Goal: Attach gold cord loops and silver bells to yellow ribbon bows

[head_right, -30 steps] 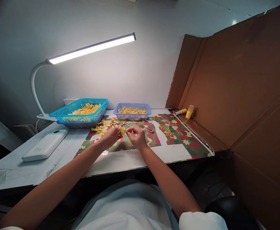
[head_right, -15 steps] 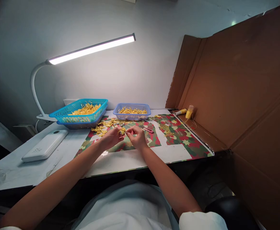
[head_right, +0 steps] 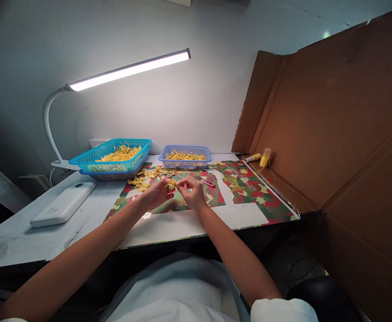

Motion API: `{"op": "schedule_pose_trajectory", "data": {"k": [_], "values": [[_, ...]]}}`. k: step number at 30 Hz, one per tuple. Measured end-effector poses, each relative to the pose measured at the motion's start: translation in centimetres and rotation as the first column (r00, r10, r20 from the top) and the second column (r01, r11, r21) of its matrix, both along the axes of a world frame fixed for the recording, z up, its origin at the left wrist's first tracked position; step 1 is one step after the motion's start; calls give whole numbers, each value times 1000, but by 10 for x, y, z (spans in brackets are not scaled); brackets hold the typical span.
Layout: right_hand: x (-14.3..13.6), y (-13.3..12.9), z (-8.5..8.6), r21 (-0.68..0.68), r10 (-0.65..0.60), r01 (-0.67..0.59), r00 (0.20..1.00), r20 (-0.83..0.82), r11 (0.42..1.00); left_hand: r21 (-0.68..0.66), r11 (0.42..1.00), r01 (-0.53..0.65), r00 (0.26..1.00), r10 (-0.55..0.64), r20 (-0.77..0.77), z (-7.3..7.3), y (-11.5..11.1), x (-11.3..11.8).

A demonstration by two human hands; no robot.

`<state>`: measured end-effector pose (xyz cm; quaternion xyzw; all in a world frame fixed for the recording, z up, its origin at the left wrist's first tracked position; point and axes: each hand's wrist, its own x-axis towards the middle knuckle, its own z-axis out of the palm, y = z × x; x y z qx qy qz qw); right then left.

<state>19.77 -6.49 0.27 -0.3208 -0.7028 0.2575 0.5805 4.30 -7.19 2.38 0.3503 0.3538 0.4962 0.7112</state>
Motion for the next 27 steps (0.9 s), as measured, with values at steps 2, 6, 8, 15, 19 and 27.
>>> {"op": "schedule_pose_trajectory", "data": {"k": [2, 6, 8, 15, 19, 27], "values": [[0, 0, 0, 4, 7, -7, 1000, 4, 1000, -25, 999, 21, 1000, -21, 1, 0, 1, -1], [0, 1, -1, -1, 2, -2, 1000, 14, 1000, -73, 994, 85, 996, -83, 28, 0, 2, -3], [0, 1, -2, -5, 1, -1, 1000, 15, 1000, -97, 990, 100, 994, -96, 44, 1, 1, -4], [1, 1, -2, 26, 22, -22, 1000, 4, 999, -132, 982, 137, 989, -130, 64, 2, 0, -6], [2, 2, -2, 43, 11, -13, 999, 33, 999, -132, 981, 141, 989, -135, 55, 2, 0, -6], [1, 2, -3, 50, -39, 36, 998, 49, 998, -71, 995, 72, 997, -71, 11, 0, 1, -3]]}}
